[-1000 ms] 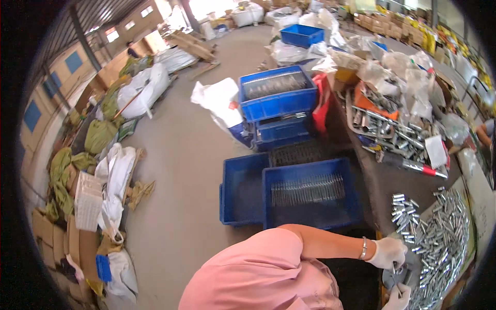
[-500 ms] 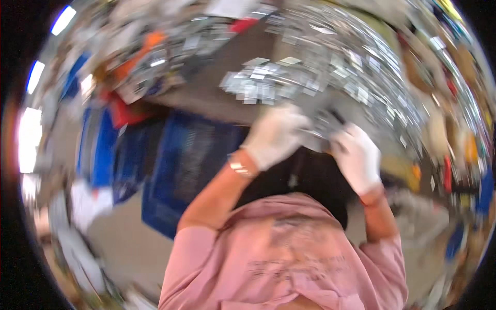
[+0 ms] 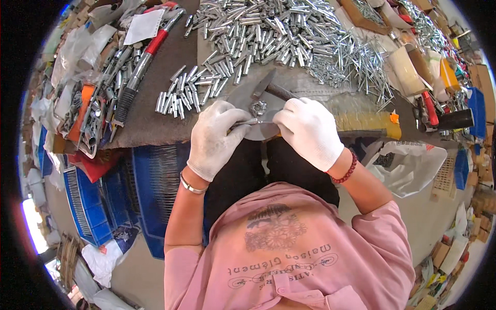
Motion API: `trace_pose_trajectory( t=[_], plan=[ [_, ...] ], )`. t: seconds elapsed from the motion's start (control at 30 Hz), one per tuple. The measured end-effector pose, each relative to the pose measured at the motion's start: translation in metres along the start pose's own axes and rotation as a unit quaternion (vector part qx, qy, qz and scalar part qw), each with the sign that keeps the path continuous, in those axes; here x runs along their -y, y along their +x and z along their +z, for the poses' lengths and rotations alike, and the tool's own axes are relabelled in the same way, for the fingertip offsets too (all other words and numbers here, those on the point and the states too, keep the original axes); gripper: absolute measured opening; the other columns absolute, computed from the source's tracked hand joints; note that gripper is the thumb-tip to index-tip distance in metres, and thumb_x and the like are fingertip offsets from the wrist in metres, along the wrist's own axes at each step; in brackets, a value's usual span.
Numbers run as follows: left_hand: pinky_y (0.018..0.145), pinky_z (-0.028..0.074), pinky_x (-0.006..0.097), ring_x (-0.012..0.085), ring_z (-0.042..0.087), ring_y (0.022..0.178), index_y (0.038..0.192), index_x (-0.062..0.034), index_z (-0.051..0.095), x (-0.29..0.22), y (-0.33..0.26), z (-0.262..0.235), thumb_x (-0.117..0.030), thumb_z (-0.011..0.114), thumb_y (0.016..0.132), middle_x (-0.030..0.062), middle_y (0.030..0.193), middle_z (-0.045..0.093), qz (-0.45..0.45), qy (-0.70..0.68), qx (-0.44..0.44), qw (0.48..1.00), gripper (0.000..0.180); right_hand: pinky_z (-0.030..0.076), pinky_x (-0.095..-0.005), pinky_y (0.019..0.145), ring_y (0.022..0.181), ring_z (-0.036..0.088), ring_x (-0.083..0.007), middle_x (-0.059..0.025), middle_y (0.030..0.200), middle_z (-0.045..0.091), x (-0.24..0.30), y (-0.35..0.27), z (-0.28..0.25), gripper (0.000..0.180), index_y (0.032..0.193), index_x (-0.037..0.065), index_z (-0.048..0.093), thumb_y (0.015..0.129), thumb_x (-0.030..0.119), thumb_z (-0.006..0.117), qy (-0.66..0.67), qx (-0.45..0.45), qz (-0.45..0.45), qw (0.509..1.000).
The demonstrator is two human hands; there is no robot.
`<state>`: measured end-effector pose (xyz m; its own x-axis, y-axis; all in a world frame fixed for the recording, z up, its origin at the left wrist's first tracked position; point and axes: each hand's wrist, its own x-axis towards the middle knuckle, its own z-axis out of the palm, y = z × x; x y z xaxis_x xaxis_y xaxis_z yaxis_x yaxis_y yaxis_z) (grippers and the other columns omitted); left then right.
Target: Assembling small metal hardware components by inserting pins and securing them using a hammer and a metal base plate.
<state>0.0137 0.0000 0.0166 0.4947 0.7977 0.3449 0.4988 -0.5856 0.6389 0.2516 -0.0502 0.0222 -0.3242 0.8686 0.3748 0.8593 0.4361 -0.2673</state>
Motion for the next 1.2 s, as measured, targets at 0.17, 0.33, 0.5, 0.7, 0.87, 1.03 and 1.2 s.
trace_pose_trajectory(
  t=[0.17, 0.33, 0.5, 0.7, 0.87, 1.03, 1.2],
  plan=[
    [0.08, 0.053, 0.043, 0.0334, 0.066, 0.09, 0.094, -0.009, 0.077, 0.003, 0.001, -0.002, -0.011, 0.081, 0.083, 0.0094, 0.091, 0.067, -0.004, 0.017, 0.01, 1.0, 0.012, 0.055, -0.0408, 0.078, 0.087, 0.066, -0.0273, -0.0038, 0.088, 0.063, -0.001, 0.005, 0.003, 0.007, 0.087, 0.014, 0.073, 0.082, 0.012, 0.077, 0.005, -0.002, -0.002, 1.0],
    [0.08, 0.053, 0.044, 0.0328, 0.066, 0.09, 0.093, -0.0089, 0.076, 0.013, -0.007, -0.002, -0.011, 0.081, 0.083, 0.009, 0.091, 0.067, 0.035, 0.043, 0.003, 0.998, 0.011, 0.055, -0.0402, 0.079, 0.088, 0.066, -0.0266, -0.0031, 0.088, 0.063, -0.003, 0.009, 0.006, 0.005, 0.087, 0.015, 0.073, 0.083, 0.012, 0.074, 0.023, 0.005, -0.02, 1.0],
    [0.081, 0.052, 0.042, 0.0314, 0.066, 0.09, 0.095, -0.0104, 0.077, 0.007, -0.011, 0.001, -0.011, 0.081, 0.084, 0.0084, 0.092, 0.066, 0.033, 0.046, -0.023, 0.998, 0.012, 0.055, -0.0408, 0.079, 0.09, 0.066, -0.027, -0.0027, 0.089, 0.063, -0.005, 0.009, 0.01, 0.006, 0.087, 0.016, 0.074, 0.084, 0.011, 0.072, 0.067, 0.005, -0.026, 0.997],
    [0.079, 0.052, 0.041, 0.0313, 0.065, 0.088, 0.095, -0.0103, 0.078, 0.003, -0.013, 0.004, -0.007, 0.081, 0.084, 0.0095, 0.091, 0.066, 0.033, 0.023, -0.036, 0.999, 0.012, 0.053, -0.0438, 0.074, 0.083, 0.063, -0.0293, -0.0048, 0.084, 0.059, -0.002, 0.008, 0.016, 0.005, 0.087, 0.015, 0.073, 0.084, 0.013, 0.071, 0.059, -0.01, -0.046, 0.997],
    [0.081, 0.051, 0.041, 0.0314, 0.065, 0.09, 0.097, -0.0104, 0.077, 0.001, -0.019, 0.003, -0.006, 0.082, 0.083, 0.0094, 0.092, 0.066, 0.031, 0.045, -0.038, 0.998, 0.015, 0.057, -0.0401, 0.077, 0.086, 0.069, -0.0287, -0.0053, 0.086, 0.067, -0.027, -0.011, -0.013, 0.011, 0.096, 0.017, 0.075, 0.085, 0.015, 0.078, 0.025, -0.101, 0.061, 0.993],
    [0.08, 0.052, 0.041, 0.0316, 0.065, 0.089, 0.096, -0.0095, 0.077, -0.004, -0.014, 0.002, -0.004, 0.083, 0.081, 0.0094, 0.093, 0.066, 0.031, 0.051, -0.041, 0.997, 0.017, 0.057, -0.0402, 0.077, 0.09, 0.071, -0.0302, -0.0066, 0.093, 0.071, -0.1, -0.04, -0.035, 0.003, 0.092, 0.014, 0.077, 0.088, 0.015, 0.076, -0.075, -0.102, 0.271, 0.954],
    [0.079, 0.052, 0.042, 0.0319, 0.066, 0.089, 0.097, -0.0096, 0.077, -0.003, -0.012, 0.003, -0.004, 0.083, 0.081, 0.0094, 0.093, 0.066, 0.03, 0.043, -0.036, 0.998, 0.018, 0.058, -0.0436, 0.077, 0.089, 0.072, -0.0315, -0.0075, 0.093, 0.07, -0.112, -0.03, -0.02, 0.005, 0.085, 0.015, 0.076, 0.089, 0.018, 0.075, -0.072, -0.118, 0.255, 0.957]
  ],
)
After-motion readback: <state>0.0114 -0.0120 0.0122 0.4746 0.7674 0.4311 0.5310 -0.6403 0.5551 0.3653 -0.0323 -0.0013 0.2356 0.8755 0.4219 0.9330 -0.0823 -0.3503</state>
